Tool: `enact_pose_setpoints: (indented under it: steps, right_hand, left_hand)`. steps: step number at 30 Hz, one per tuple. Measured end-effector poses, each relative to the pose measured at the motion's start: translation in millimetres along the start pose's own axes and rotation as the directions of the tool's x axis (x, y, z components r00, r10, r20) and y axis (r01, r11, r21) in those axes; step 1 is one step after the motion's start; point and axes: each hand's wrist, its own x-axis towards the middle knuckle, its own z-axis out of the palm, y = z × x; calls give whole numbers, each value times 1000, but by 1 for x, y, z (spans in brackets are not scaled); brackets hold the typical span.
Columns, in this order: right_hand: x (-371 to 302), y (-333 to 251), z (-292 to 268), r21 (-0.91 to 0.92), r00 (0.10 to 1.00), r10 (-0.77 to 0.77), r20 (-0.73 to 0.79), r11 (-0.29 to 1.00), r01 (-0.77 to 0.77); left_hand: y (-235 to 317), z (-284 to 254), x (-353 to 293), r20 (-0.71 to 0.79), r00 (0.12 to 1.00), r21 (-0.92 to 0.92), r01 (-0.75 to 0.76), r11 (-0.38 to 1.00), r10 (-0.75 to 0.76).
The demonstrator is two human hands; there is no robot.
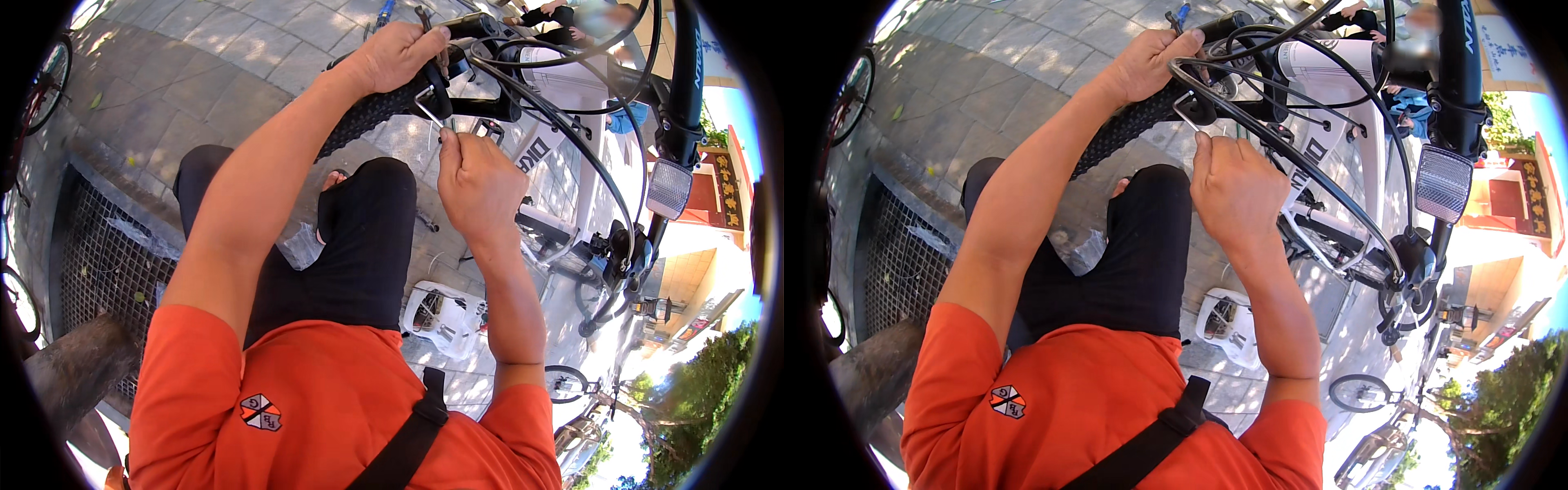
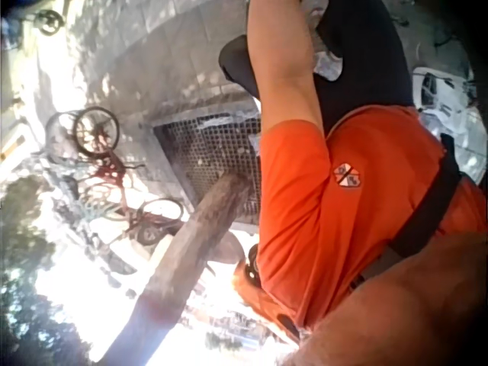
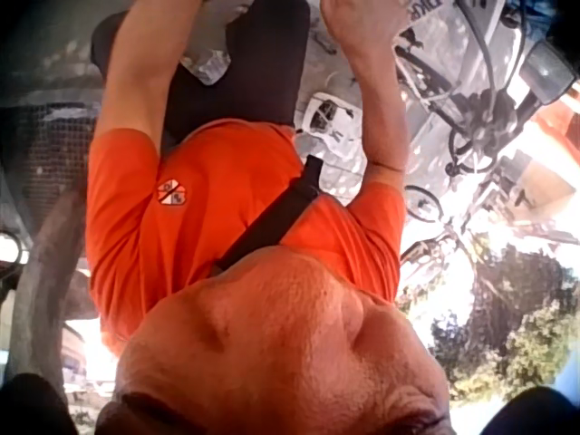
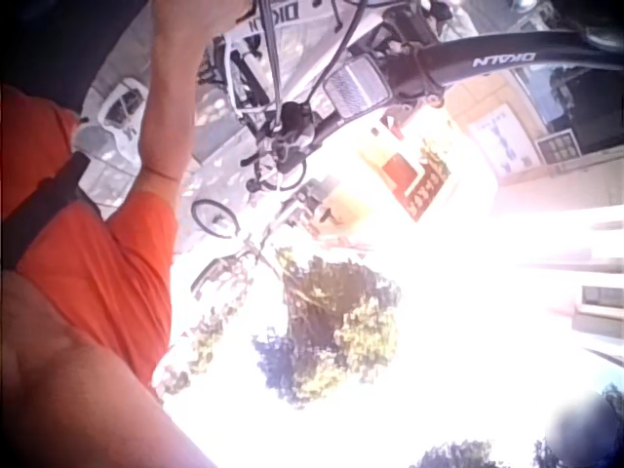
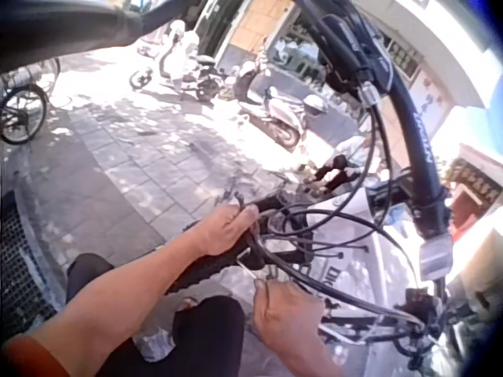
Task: The person uses an Allen wrench to tighten bolts on the bicycle handlebars and stem. They then attach a white plastic water bottle cage to the frame of the bicycle, securing it with the tool.
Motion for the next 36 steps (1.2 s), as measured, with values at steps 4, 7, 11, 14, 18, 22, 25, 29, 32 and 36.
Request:
enact_pose_setpoints:
  steps: [4,7,11,14,18,22,25,29,32,36]
  right_hand:
    - [-10,3,8,94,998,57,-16,994,-55]
    - [-16,8,19,137,997,49,-63,990,-40]
    - [-24,9,28,198,994,78,-73,978,-62]
    - [-29,11,39,250,988,101,-119,966,-69]
    - [-33,14,50,267,985,118,-123,960,-82]
    - [-39,14,60,314,980,128,-155,947,-74]
    - [-40,16,67,337,977,118,-178,940,-52]
    - [-41,18,77,363,968,110,-225,931,-21]
    - [-43,21,87,437,962,138,-233,899,-23]
    - [-44,19,99,472,946,176,-273,881,-28]
  left_hand:
    - [-1,4,0,8,997,-68,75,995,-74]
    - [3,4,-3,4,994,-94,110,990,-110]
    - [1,5,-4,-84,992,-9,92,996,-93]
    - [0,5,-4,-98,994,55,63,997,-57]
    - [1,4,-4,-107,991,54,88,995,-82]
    - [11,6,-7,-89,993,-13,81,997,-82]
    - [21,3,-9,-41,992,-19,121,992,-121]
    - [11,7,-6,-56,994,-106,85,991,-92]
    - [17,7,-7,-42,991,-105,120,987,-125]
    - [18,7,-8,-40,991,-117,126,985,-131]
